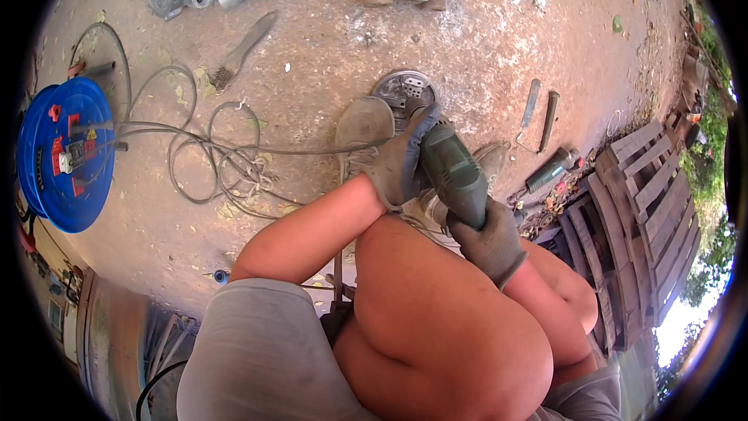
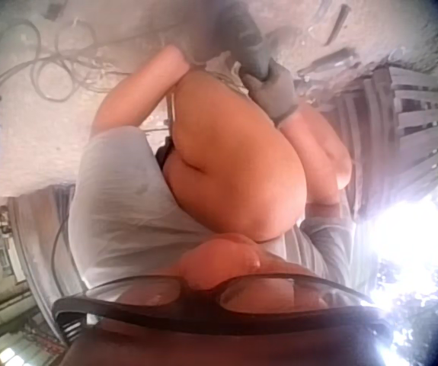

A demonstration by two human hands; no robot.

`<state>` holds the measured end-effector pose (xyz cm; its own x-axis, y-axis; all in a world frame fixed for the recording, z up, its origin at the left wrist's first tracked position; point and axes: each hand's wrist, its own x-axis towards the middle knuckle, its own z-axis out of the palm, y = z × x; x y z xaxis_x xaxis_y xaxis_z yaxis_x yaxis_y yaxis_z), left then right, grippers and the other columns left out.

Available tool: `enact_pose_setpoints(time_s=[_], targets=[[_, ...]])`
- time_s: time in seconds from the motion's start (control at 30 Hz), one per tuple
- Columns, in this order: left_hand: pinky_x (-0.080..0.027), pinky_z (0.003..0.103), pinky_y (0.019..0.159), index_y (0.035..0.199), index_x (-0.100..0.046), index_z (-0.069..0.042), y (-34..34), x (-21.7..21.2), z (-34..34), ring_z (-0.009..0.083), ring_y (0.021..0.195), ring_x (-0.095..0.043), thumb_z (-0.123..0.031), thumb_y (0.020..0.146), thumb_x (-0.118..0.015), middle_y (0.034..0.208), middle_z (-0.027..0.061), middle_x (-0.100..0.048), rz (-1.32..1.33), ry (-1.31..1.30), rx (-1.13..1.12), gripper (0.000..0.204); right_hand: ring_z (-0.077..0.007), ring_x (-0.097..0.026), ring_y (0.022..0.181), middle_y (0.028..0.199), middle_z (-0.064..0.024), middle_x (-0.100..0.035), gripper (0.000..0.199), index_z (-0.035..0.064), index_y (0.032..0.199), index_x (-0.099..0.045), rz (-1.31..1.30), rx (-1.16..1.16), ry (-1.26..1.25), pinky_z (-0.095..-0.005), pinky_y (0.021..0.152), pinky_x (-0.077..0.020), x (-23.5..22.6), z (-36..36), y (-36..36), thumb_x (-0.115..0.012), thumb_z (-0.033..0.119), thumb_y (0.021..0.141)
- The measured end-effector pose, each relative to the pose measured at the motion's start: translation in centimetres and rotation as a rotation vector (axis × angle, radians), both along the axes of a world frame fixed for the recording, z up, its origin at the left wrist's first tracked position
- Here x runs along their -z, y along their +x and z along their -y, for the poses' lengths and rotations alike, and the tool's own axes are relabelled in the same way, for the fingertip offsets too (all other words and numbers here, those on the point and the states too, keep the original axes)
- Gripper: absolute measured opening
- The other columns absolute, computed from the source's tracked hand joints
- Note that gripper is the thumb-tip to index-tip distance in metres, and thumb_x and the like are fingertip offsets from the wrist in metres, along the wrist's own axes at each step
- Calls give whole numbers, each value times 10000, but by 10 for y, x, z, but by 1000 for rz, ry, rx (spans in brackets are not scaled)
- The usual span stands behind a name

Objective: The person cleans a circular metal part by hand with a brush and then uses a power drill with a wire brush attachment to scrub the surface. They also use a screwdriver to scrape residue from the part.

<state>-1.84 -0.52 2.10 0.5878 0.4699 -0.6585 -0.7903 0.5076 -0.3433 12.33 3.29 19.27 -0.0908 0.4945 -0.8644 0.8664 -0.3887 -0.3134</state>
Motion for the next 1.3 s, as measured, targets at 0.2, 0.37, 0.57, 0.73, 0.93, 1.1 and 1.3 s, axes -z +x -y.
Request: enact_pose_setpoints(time_s=[0.2, 0.37, 0.57, 0.73, 0.93, 1.1, 1.3], targets=[[-577, 326, 849, 1006, -709, -218, -3, -6, -4, 131, 879, -687, -616, 1091, -632, 934, -25, -720, 11, -1, -35, 415, -330, -755, 682, 753, -223, -738, 267, -53, 1037, -709, -17, -25, 21, -440, 705, -597, 3, -1, 2, -762, 167, 896], [-575, 331, 839, 981, -708, -215, -3, -1, -5, 133, 876, -687, -644, 1095, -607, 926, -27, -721, 28, 44, -43, 456, -280, -747, 641, 717, -186, -729, 278, -52, 1056, -706, 23, 7, -21, -416, 668, -592, -3, -9, -7, -758, 175, 903], [-626, 390, 864, 1082, -689, -185, 1, 4, -3, 182, 886, -721, -560, 1082, -686, 945, 16, -722, 71, 4, -115, 374, -268, -753, 659, 729, -177, -732, 281, -49, 1072, -703, 50, 36, -78, -418, 674, -595, -7, -15, -13, -751, 172, 905], [-591, 356, 863, 1015, -696, -194, 1, 6, -4, 155, 900, -696, -627, 1105, -594, 926, -4, -717, 16, 42, -114, 454, -352, -763, 719, 776, -237, -737, 307, -61, 1067, -703, 52, -52, -21, -457, 723, -598, 8, -9, -1, -749, 198, 910], [-577, 364, 913, 1086, -694, -172, -7, -3, -4, 153, 944, -681, -598, 1143, -540, 990, -3, -713, 48, 56, -96, 457, -361, -768, 748, 791, -238, -742, 308, -62, 1055, -713, 24, -16, -21, -463, 740, -596, 6, -10, -8, -758, 207, 914], [-589, 407, 968, 1220, -665, -155, -11, -28, -1, 173, 1017, -704, -620, 1129, -544, 1095, 33, -713, -123, 148, 33, 489, -280, -766, 711, 762, -198, -743, 280, -62, 1036, -717, 57, 27, -69, -422, 695, -586, -22, -1, -4, -776, 188, 925], [-601, 426, 960, 1317, -628, -149, 1, -8, 9, 187, 1040, -723, -641, 1096, -600, 1168, 49, -709, -324, 428, 3, 540, -259, -734, 612, 697, -179, -719, 249, -58, 984, -708, -25, 6, 33, -410, 632, -573, -10, 13, 13, -784, 173, 927]])
